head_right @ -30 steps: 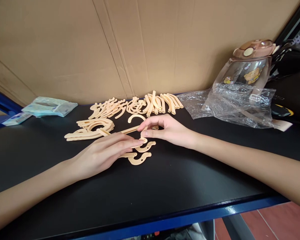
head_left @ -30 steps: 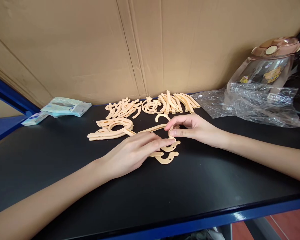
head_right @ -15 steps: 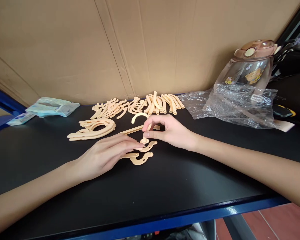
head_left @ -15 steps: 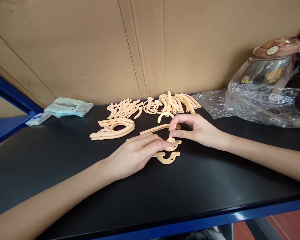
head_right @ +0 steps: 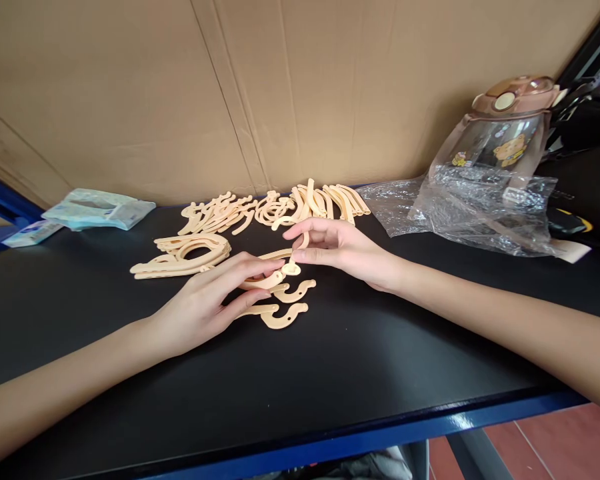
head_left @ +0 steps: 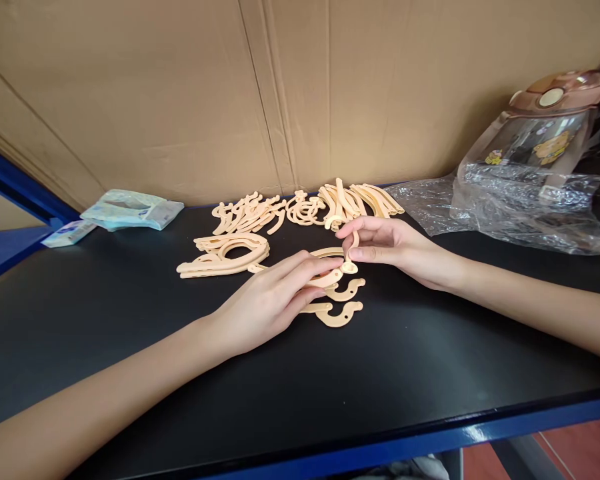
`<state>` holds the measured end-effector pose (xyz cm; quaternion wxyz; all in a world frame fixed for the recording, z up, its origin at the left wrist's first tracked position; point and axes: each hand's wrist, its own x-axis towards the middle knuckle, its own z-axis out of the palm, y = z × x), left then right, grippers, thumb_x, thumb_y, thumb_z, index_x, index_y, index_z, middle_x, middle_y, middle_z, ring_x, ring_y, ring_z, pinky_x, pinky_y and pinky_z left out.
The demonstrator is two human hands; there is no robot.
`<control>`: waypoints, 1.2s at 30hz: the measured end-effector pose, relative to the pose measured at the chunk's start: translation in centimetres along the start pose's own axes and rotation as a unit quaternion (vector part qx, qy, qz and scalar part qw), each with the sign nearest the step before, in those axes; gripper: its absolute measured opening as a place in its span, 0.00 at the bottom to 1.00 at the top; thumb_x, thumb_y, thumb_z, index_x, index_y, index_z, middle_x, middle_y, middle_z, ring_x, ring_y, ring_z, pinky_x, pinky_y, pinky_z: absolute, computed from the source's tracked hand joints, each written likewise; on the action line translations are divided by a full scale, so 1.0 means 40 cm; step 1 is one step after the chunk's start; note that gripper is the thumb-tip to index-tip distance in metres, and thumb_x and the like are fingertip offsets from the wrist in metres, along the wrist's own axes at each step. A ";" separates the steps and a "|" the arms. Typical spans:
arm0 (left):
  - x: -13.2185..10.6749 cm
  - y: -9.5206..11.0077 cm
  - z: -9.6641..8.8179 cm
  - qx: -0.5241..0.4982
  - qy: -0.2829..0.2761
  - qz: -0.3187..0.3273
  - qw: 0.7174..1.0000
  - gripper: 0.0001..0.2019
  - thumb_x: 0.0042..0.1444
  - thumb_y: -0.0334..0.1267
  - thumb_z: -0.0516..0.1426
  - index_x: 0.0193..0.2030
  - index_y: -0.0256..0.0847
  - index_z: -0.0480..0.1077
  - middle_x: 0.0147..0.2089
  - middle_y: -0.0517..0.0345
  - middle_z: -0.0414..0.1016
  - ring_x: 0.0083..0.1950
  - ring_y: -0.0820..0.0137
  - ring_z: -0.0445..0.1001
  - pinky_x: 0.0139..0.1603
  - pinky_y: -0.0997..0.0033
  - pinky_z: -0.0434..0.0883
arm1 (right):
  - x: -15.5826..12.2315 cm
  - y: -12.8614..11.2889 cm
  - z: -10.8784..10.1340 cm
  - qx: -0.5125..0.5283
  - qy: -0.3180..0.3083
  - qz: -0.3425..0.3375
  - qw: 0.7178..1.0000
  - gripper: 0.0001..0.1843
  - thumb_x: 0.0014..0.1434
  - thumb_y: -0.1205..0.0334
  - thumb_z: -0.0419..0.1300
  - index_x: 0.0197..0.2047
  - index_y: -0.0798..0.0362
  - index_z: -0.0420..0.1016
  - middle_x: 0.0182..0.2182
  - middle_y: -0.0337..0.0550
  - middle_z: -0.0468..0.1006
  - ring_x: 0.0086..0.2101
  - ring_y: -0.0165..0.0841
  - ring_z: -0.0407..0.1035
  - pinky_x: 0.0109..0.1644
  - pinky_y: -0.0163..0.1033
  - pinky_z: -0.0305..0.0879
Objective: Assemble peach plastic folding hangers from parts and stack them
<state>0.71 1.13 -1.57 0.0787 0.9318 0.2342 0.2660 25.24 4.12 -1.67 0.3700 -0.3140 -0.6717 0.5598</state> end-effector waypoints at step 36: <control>-0.001 -0.003 0.003 -0.002 -0.034 -0.048 0.998 0.21 0.69 0.32 0.49 0.67 0.46 0.56 0.46 0.56 0.70 0.40 0.73 0.73 0.40 0.73 0.72 | 0.000 -0.011 0.005 -0.060 0.030 0.002 0.998 0.12 0.52 0.54 0.70 0.34 0.52 0.77 0.30 0.36 0.76 0.33 0.29 0.69 0.44 0.39 0.65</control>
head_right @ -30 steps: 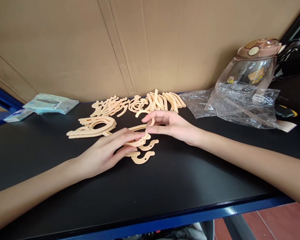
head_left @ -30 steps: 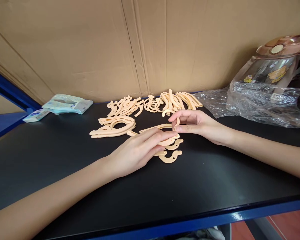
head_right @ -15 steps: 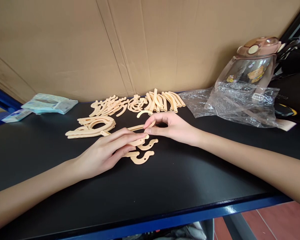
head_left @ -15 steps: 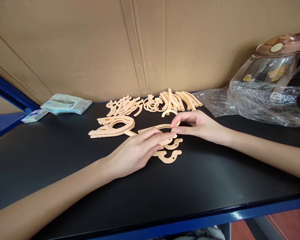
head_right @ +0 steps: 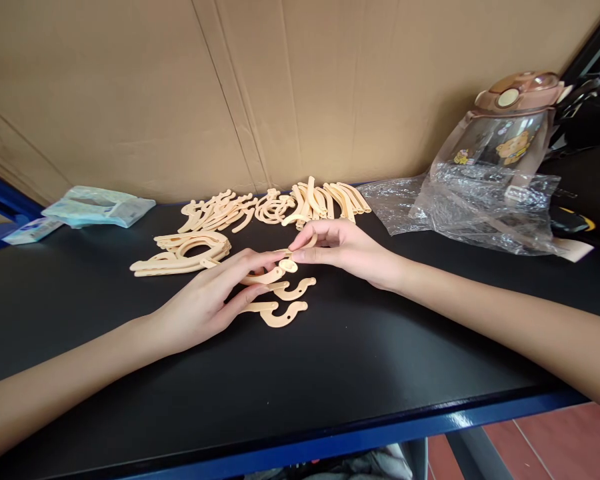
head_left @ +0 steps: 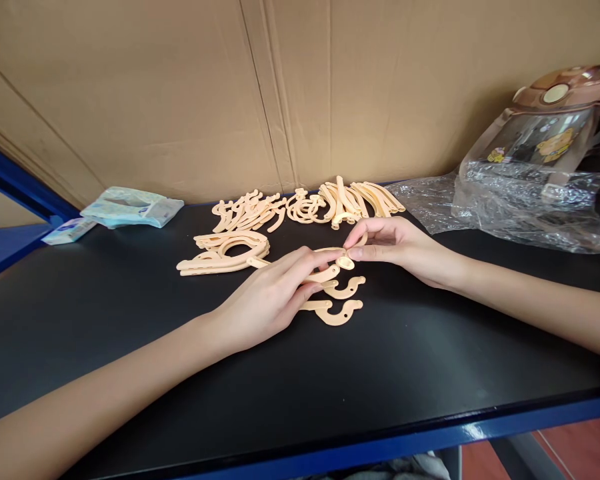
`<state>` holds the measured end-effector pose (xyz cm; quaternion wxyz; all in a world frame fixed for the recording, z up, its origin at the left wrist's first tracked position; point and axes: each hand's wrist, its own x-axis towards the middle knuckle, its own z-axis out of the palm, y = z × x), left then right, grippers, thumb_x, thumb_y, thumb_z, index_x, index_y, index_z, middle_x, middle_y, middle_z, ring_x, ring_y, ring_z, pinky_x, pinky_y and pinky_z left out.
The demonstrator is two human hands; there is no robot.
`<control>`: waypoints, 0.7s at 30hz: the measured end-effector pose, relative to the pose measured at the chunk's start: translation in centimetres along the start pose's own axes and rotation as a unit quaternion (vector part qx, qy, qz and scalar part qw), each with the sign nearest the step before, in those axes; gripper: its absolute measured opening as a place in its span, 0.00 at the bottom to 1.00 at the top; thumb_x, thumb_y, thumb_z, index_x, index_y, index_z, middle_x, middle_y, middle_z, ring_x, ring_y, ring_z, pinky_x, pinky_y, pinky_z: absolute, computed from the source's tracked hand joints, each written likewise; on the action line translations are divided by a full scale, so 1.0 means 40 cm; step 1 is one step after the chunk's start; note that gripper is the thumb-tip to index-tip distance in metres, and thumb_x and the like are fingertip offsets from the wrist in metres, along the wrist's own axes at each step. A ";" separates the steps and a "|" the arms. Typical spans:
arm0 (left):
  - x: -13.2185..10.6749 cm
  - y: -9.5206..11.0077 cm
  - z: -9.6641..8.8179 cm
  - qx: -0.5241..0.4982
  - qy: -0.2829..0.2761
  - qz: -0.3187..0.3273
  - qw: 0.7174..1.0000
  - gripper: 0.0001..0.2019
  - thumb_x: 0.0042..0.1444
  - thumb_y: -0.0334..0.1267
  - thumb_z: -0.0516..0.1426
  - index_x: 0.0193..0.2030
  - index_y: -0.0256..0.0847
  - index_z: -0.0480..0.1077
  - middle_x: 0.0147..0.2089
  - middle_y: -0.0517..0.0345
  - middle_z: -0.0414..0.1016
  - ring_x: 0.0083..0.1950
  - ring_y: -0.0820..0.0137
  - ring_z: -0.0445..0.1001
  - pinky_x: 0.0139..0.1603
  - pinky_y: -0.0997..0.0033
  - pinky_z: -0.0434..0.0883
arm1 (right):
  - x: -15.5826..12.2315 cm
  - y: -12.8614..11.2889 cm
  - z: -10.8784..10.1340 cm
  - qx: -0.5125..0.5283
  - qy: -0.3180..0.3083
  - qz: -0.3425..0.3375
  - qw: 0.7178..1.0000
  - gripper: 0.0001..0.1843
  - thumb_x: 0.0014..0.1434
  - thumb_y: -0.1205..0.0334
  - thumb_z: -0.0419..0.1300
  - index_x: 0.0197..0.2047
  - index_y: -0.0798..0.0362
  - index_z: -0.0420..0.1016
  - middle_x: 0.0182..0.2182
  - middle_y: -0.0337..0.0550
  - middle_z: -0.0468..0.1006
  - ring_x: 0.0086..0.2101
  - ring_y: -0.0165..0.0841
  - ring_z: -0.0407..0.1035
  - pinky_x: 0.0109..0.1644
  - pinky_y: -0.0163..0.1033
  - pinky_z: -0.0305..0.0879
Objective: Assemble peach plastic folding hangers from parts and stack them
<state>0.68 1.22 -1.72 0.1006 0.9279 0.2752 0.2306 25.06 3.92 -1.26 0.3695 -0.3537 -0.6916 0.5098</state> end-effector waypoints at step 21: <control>0.006 0.009 -0.003 -0.018 0.014 0.082 0.996 0.24 0.66 0.23 0.49 0.65 0.48 0.60 0.53 0.54 0.69 0.49 0.73 0.73 0.49 0.76 0.73 | 0.004 0.003 0.005 -0.040 -0.090 -0.007 0.995 0.12 0.55 0.53 0.68 0.34 0.54 0.77 0.28 0.37 0.77 0.31 0.29 0.70 0.40 0.38 0.65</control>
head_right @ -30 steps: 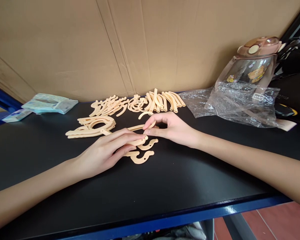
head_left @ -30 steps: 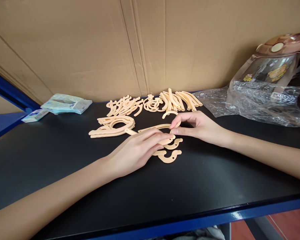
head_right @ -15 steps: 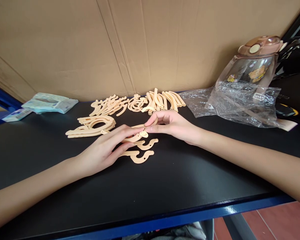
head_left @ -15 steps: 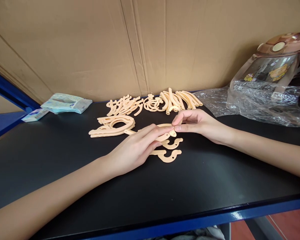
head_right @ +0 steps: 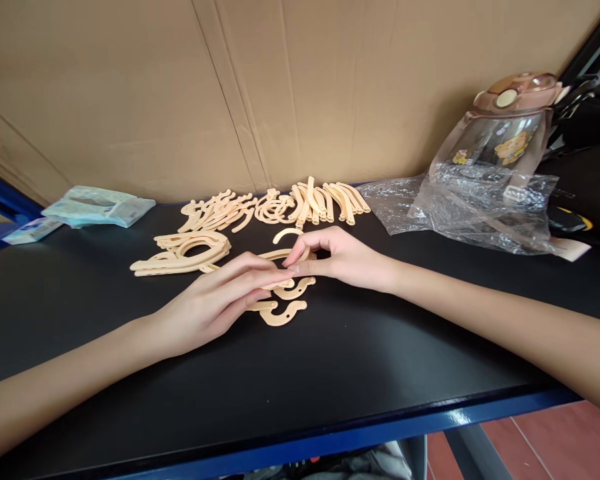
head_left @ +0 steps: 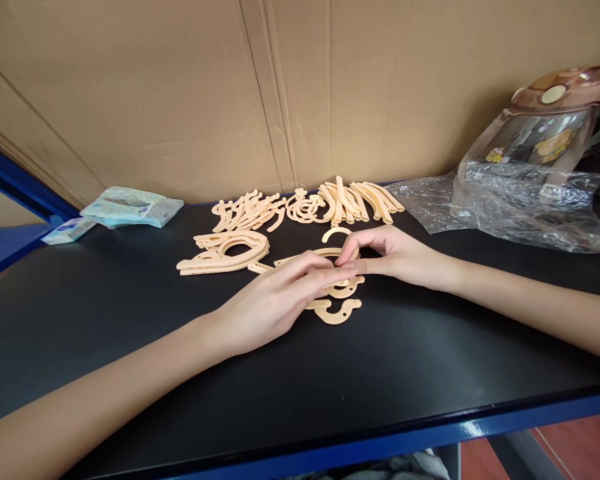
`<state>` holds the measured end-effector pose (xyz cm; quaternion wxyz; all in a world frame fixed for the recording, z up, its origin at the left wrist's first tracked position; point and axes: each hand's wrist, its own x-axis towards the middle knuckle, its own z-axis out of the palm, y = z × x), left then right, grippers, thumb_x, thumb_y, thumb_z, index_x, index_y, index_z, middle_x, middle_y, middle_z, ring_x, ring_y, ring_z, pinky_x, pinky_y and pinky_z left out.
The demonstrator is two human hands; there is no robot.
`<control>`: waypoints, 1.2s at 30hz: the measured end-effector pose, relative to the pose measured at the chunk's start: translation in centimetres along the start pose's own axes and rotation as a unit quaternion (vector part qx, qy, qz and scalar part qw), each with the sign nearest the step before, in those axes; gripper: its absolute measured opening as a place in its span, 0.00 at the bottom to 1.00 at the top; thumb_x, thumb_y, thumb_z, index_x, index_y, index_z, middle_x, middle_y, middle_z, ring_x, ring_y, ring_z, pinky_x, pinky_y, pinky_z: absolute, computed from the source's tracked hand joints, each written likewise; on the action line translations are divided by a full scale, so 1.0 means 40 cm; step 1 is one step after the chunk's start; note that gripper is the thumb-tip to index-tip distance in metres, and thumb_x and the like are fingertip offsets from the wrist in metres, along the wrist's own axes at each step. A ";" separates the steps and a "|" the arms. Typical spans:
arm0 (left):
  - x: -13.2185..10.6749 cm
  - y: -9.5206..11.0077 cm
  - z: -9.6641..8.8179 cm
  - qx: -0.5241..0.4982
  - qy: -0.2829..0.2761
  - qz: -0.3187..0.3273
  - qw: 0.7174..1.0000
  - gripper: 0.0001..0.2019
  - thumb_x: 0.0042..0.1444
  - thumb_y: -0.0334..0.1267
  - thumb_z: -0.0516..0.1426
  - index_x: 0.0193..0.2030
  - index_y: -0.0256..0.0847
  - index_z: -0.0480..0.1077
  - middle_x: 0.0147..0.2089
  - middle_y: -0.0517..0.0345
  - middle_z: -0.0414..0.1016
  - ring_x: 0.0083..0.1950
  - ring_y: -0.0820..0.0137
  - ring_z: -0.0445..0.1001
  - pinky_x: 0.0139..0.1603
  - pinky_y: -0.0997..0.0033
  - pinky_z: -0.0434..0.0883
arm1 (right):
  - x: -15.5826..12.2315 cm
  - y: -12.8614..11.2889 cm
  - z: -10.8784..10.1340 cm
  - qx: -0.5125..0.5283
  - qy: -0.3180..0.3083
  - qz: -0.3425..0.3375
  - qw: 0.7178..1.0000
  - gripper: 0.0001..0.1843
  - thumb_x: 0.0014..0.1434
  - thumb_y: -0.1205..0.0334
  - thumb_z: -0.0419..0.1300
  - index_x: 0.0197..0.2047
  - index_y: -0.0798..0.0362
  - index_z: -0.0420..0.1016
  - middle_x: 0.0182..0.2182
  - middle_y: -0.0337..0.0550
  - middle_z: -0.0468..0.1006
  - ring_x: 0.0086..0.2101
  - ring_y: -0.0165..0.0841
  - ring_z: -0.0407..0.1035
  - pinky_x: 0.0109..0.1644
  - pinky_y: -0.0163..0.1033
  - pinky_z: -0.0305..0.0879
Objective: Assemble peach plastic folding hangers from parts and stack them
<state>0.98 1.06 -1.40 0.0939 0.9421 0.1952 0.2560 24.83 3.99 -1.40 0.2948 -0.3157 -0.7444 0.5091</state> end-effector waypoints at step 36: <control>0.005 0.005 0.005 -0.020 -0.015 -0.011 1.000 0.21 0.68 0.26 0.48 0.65 0.39 0.63 0.53 0.51 0.71 0.50 0.73 0.73 0.49 0.78 0.75 | -0.001 0.007 -0.007 0.082 0.039 0.000 0.996 0.06 0.55 0.61 0.68 0.36 0.52 0.78 0.31 0.34 0.79 0.34 0.26 0.72 0.44 0.35 0.65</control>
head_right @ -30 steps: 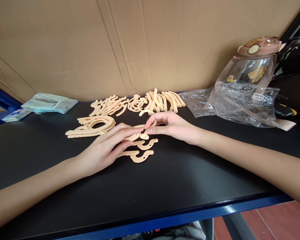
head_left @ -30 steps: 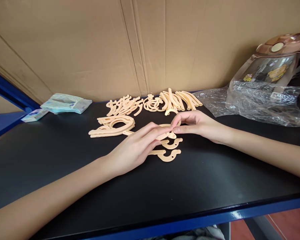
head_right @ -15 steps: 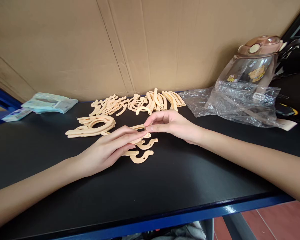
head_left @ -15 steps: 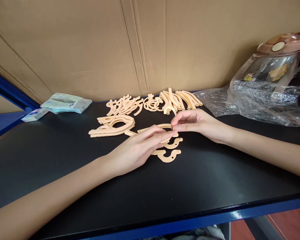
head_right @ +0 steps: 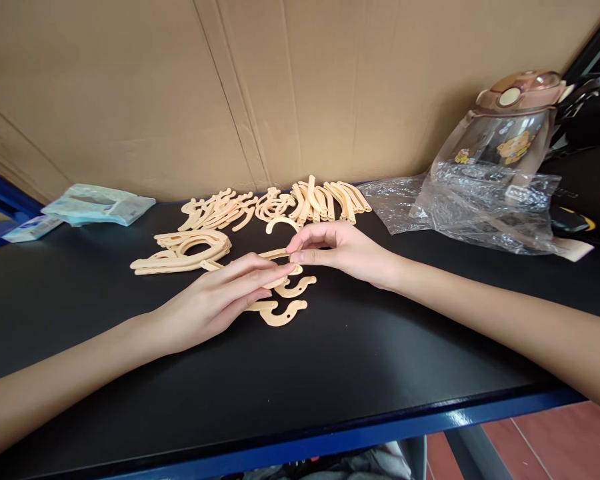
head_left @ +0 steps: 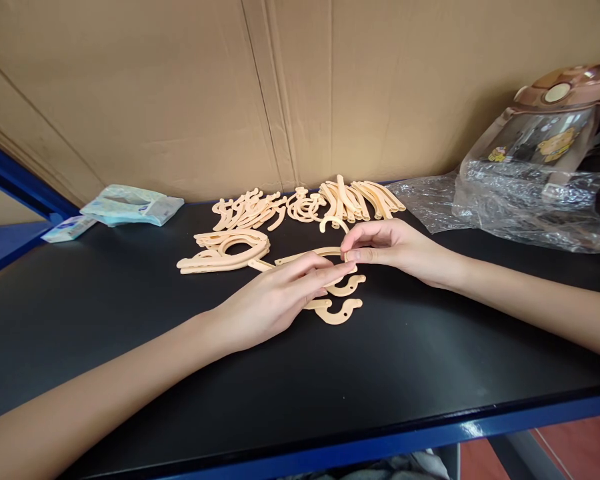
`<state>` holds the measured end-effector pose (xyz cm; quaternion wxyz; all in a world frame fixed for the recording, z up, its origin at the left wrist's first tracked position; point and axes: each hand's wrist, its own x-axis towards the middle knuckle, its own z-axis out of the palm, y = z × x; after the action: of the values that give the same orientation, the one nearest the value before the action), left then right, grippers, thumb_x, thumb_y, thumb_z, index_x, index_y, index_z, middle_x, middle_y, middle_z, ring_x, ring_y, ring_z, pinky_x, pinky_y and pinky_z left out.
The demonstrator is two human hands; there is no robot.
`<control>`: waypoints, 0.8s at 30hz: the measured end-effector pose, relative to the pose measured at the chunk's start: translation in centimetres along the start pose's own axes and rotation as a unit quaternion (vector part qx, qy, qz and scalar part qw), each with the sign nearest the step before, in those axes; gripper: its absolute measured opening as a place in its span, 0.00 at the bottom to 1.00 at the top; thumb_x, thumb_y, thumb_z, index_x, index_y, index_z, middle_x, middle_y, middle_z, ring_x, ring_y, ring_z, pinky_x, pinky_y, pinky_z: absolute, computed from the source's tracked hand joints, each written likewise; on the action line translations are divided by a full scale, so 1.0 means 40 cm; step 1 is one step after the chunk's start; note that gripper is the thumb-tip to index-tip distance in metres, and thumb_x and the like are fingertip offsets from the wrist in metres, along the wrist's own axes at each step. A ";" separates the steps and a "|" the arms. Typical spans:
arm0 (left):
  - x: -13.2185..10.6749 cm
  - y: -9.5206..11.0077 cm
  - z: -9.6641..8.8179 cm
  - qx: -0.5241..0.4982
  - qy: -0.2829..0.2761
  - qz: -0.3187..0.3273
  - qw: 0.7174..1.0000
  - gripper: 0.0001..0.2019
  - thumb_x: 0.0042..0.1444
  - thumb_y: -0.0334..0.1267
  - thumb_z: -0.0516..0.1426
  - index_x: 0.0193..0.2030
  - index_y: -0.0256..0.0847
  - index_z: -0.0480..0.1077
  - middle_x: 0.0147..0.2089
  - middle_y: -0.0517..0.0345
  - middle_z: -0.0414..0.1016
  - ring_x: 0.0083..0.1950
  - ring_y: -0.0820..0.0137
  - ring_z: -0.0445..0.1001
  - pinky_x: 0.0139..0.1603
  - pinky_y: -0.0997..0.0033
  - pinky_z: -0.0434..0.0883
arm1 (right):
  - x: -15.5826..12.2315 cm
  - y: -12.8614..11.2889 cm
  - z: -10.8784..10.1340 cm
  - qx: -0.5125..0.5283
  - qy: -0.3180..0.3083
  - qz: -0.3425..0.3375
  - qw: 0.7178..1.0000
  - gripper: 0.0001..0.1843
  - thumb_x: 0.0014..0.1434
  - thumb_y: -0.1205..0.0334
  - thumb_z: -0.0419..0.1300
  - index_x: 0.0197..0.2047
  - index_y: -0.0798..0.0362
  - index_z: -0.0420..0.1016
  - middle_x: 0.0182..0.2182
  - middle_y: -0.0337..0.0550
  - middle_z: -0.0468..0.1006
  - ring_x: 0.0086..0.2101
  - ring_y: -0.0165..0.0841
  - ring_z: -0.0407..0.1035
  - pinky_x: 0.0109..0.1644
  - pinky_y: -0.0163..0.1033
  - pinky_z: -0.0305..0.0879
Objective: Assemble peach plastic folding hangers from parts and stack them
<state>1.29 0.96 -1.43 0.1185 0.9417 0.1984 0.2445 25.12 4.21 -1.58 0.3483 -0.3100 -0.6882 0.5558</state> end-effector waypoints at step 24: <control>-0.002 -0.003 -0.005 0.025 0.008 0.001 1.000 0.25 0.66 0.23 0.50 0.68 0.41 0.58 0.56 0.52 0.69 0.50 0.76 0.73 0.54 0.80 0.70 | 0.003 -0.005 -0.015 0.002 -0.065 0.027 0.998 0.08 0.53 0.61 0.70 0.36 0.52 0.76 0.32 0.35 0.80 0.35 0.28 0.74 0.44 0.38 0.67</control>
<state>1.09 1.03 -1.34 0.0928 0.9426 0.2044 0.2472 25.52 4.59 -1.29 0.2884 -0.2913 -0.6995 0.5854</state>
